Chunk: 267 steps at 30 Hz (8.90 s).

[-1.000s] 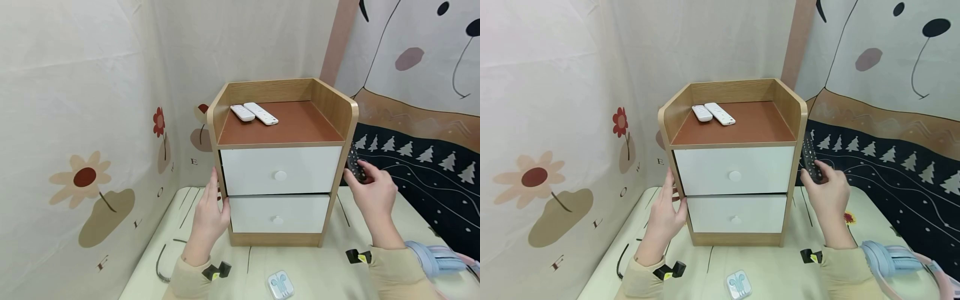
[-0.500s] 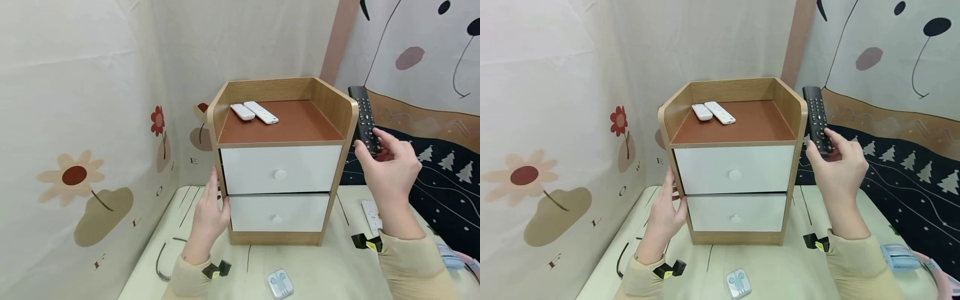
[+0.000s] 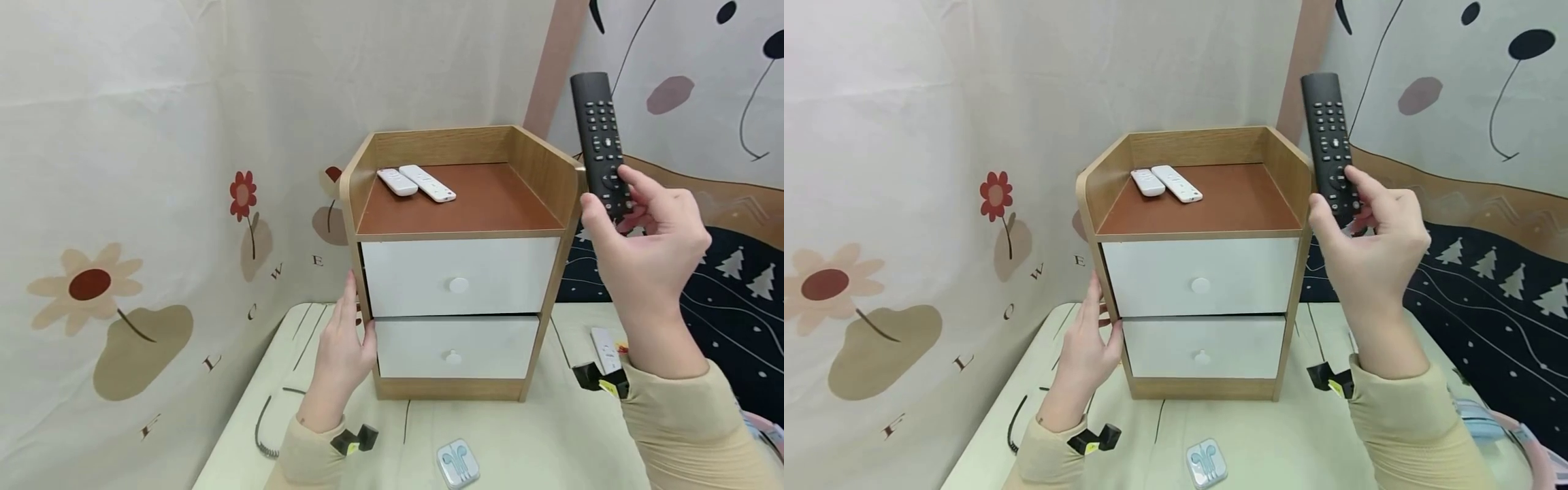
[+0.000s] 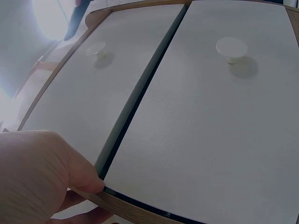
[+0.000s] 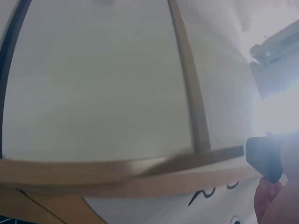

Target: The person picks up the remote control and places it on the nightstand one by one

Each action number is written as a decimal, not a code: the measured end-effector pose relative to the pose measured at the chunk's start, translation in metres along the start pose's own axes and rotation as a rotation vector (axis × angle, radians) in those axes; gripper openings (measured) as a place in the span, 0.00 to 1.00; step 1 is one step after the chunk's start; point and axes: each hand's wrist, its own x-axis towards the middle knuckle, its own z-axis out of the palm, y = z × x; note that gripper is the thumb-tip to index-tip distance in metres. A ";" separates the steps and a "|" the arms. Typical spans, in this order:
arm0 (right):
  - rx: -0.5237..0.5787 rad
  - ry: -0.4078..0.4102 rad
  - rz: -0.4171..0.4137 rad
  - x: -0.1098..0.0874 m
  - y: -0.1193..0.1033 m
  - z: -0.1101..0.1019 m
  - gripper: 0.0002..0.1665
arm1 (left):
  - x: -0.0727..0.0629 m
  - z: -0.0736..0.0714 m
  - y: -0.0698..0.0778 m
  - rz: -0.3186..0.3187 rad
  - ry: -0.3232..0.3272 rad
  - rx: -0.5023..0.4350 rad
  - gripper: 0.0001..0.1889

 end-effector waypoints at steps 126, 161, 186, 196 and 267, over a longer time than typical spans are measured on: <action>-0.296 -0.787 -0.141 0.020 -0.040 0.124 0.39 | -0.005 0.003 -0.003 -0.021 -0.009 0.007 0.51; 0.187 0.075 -0.051 -0.005 0.030 0.045 0.21 | -0.004 0.006 -0.009 0.002 0.013 0.000 0.50; -0.291 -0.125 0.351 -0.135 0.169 0.002 0.32 | -0.004 0.006 -0.008 -0.004 0.001 -0.005 0.49; -0.415 -0.249 0.508 -0.165 0.209 -0.022 0.37 | -0.002 0.006 -0.009 -0.004 -0.001 -0.006 0.49; -0.611 -0.483 0.763 -0.210 0.259 -0.040 0.33 | -0.004 0.005 -0.009 0.002 0.016 -0.010 0.49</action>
